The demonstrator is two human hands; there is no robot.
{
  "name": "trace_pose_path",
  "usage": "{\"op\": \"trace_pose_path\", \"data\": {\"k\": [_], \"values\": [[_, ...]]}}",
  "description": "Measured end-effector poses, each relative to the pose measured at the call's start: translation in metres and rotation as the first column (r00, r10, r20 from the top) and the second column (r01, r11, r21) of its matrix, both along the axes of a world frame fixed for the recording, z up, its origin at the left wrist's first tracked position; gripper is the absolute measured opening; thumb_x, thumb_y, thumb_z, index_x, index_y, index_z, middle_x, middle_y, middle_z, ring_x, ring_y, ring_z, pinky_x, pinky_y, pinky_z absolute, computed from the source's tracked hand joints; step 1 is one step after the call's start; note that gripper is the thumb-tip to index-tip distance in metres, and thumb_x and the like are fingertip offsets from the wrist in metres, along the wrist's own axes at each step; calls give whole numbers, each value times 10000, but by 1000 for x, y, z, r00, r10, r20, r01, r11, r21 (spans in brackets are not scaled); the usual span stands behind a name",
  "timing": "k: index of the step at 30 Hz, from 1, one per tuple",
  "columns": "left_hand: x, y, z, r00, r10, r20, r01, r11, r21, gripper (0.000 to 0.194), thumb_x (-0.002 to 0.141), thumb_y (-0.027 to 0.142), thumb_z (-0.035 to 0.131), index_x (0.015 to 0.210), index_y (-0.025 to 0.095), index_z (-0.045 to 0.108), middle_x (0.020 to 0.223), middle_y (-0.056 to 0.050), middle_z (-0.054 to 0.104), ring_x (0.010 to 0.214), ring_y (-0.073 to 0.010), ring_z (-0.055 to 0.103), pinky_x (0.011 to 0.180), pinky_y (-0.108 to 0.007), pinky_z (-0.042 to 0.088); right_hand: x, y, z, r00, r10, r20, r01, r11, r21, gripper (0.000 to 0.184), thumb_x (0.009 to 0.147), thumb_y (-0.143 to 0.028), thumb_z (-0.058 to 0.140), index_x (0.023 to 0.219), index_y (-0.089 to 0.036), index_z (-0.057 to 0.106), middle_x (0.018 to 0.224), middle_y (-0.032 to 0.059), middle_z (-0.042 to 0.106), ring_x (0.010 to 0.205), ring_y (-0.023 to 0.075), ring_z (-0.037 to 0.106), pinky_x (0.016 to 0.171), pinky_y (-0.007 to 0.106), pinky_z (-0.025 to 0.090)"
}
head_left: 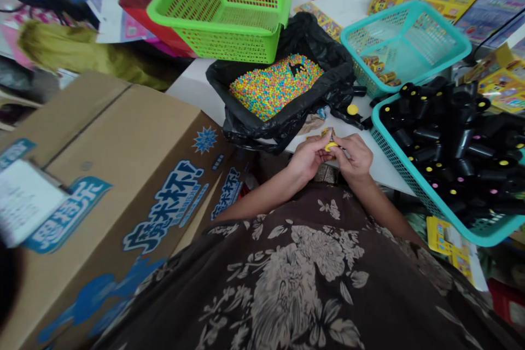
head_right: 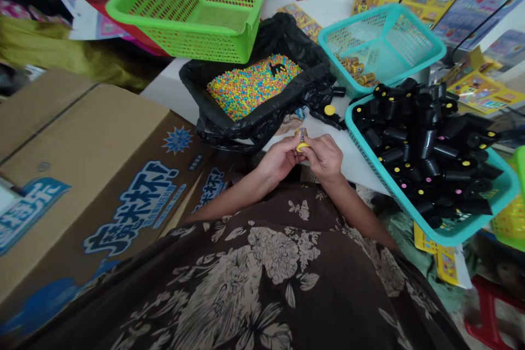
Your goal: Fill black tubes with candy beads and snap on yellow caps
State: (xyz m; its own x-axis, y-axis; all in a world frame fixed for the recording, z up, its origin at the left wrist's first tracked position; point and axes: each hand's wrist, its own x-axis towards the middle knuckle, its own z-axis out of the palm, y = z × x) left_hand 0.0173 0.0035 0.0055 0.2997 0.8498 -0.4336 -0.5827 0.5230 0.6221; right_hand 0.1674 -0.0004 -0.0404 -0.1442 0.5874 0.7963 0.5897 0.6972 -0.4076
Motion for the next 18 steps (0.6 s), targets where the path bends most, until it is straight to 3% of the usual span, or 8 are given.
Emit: {"op": "trace_pose_path", "data": {"k": [4,7,12,18], "values": [[0,-3,-1,1000,20,-8,-20,999,-27,221,875,276,836,756,152,697,659,18,665,593,-86,603,653,-228,463,0,-1,-3,996,-54,70,49,996,77,178,1031,-335,658,1102,-233,785,813,44,732,731,203,645,695,372,552],[-2,-3,0,1000,8,8,-8,1000,-14,213,886,301,826,793,151,707,726,-1,712,639,-98,642,704,-243,504,1,-1,-4,992,-109,71,108,994,7,258,1044,-409,633,1180,-237,768,871,54,752,772,218,667,711,383,578],[-7,1,4,998,-43,41,44,999,-22,246,965,371,738,848,155,722,749,-21,737,654,-116,658,698,-252,523,0,-1,-4,997,-76,10,76,996,-38,285,1046,-395,627,1247,-243,759,946,62,772,817,228,671,750,392,589],[-3,3,1,998,11,56,-9,999,-35,226,874,295,840,776,147,700,684,10,695,584,-76,611,621,-205,473,-5,-3,-1,998,-58,-38,56,997,-45,245,1040,-382,646,1179,-234,783,895,57,770,779,215,671,732,387,581]]}}
